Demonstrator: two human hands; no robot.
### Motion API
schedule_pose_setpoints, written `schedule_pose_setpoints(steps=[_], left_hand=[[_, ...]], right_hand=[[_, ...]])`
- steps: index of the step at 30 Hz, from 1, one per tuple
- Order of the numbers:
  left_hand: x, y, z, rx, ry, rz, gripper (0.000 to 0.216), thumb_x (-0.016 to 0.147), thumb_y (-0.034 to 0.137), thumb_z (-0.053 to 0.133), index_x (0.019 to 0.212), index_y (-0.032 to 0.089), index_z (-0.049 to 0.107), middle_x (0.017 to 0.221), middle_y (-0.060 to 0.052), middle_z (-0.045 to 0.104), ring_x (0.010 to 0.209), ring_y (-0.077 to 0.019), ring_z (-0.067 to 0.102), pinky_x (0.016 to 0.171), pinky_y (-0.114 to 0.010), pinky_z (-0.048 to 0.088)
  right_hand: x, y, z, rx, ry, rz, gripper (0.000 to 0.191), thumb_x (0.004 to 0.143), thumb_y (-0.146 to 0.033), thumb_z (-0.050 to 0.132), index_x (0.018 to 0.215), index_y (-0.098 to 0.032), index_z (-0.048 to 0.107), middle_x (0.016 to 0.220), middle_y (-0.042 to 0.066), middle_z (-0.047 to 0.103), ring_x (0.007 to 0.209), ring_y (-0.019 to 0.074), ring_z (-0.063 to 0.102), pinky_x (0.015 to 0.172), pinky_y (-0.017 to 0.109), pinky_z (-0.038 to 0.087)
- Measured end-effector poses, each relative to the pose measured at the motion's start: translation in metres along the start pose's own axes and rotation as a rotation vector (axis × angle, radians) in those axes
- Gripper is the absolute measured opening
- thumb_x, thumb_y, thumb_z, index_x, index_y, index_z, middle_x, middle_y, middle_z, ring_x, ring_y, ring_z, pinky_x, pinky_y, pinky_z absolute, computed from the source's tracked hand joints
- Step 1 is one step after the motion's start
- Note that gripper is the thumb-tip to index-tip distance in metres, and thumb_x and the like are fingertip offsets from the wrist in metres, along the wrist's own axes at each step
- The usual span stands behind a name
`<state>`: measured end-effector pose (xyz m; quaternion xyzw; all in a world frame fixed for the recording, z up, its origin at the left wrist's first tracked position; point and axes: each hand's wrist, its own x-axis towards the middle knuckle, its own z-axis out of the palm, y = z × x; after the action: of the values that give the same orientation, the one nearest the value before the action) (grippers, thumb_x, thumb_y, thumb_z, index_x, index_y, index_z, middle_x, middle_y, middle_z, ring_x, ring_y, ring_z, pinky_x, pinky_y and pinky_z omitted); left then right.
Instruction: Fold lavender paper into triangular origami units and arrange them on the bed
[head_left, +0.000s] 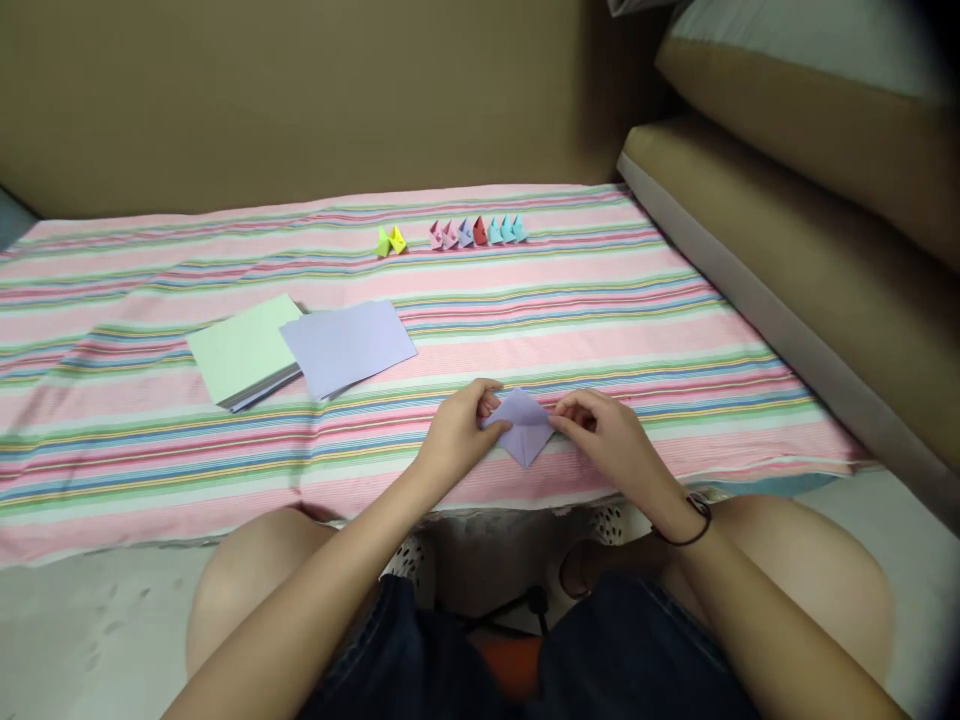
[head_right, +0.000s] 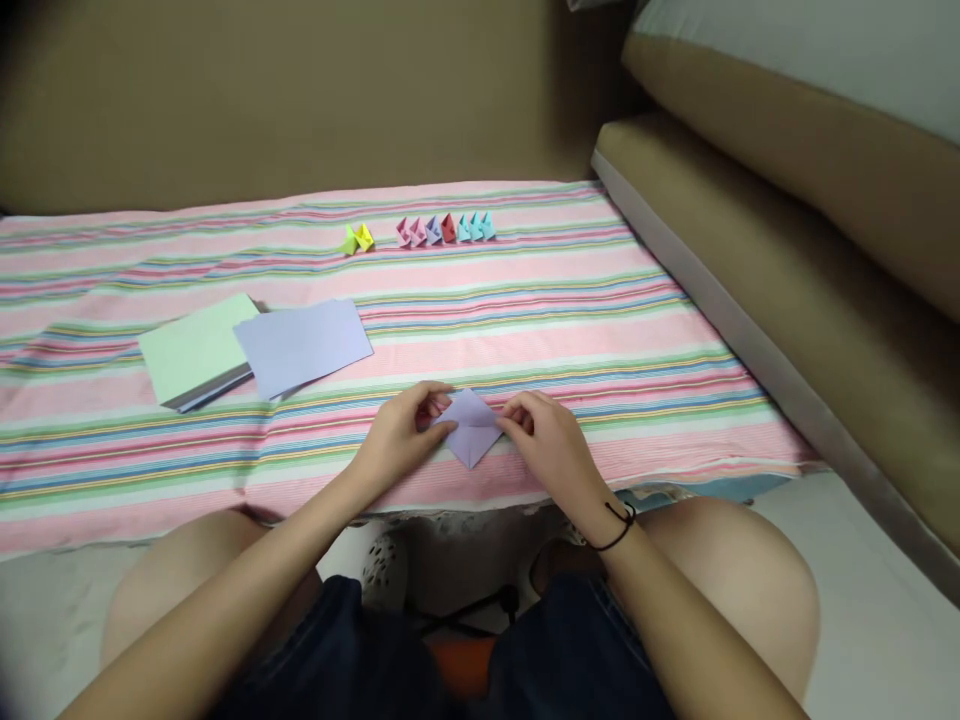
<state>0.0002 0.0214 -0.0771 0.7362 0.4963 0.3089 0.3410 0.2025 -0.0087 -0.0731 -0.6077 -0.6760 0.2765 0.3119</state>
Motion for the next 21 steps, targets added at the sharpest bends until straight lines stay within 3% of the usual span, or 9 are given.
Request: schedule_pose_setpoints(steps=[2,6,8,13,21], left_hand=[[0.004,0.003,-0.003,-0.036,-0.035,-0.032,0.039,0.069,0.015,0.068,0.106,0.018,0.058,0.081,0.001,0.061,0.071,-0.0132,0.055,0.066,-0.025,0.044],[0.008,0.009,-0.009,-0.099,-0.136,-0.078,0.013,0.072,0.027,0.066,0.079,0.017,0.064,0.066,0.003,0.057,0.060,-0.0119,0.048,0.055,-0.024,0.035],[0.008,0.012,-0.012,-0.203,-0.151,-0.085,0.016,0.074,0.032,0.063,0.072,0.016,0.063,0.065,0.002,0.057,0.061,-0.0124,0.048,0.055,-0.024,0.035],[0.006,0.018,-0.013,-0.470,-0.102,-0.123,0.022,0.071,0.036,0.067,0.074,0.015,0.060,0.066,0.002,0.057,0.061,-0.0127,0.052,0.057,-0.024,0.039],[0.004,0.030,-0.014,-0.517,-0.090,-0.095,0.019,0.069,0.031,0.070,0.076,0.014,0.065,0.068,0.000,0.062,0.062,-0.0130,0.054,0.058,-0.024,0.041]], right_hand=[[0.002,-0.001,-0.002,0.084,0.005,-0.024,0.008,0.082,-0.027,0.061,0.077,-0.020,0.061,0.078,0.003,0.062,0.072,0.0177,0.058,0.066,0.031,0.044],[0.005,-0.005,-0.003,0.291,-0.015,0.023,0.012,0.082,-0.032,0.059,0.081,-0.020,0.057,0.077,0.003,0.065,0.075,0.0185,0.063,0.067,0.030,0.047],[0.005,-0.009,-0.003,0.395,-0.026,0.064,0.016,0.081,-0.034,0.061,0.086,-0.021,0.053,0.075,0.002,0.066,0.074,0.0188,0.066,0.066,0.031,0.049],[0.003,-0.022,0.000,0.451,-0.013,0.043,0.030,0.075,-0.031,0.066,0.098,-0.022,0.049,0.077,0.001,0.068,0.070,0.0173,0.066,0.063,0.029,0.051],[0.001,-0.040,-0.001,0.502,0.005,0.002,0.040,0.073,-0.024,0.065,0.109,-0.021,0.049,0.079,0.001,0.070,0.073,0.0180,0.068,0.063,0.028,0.053]])
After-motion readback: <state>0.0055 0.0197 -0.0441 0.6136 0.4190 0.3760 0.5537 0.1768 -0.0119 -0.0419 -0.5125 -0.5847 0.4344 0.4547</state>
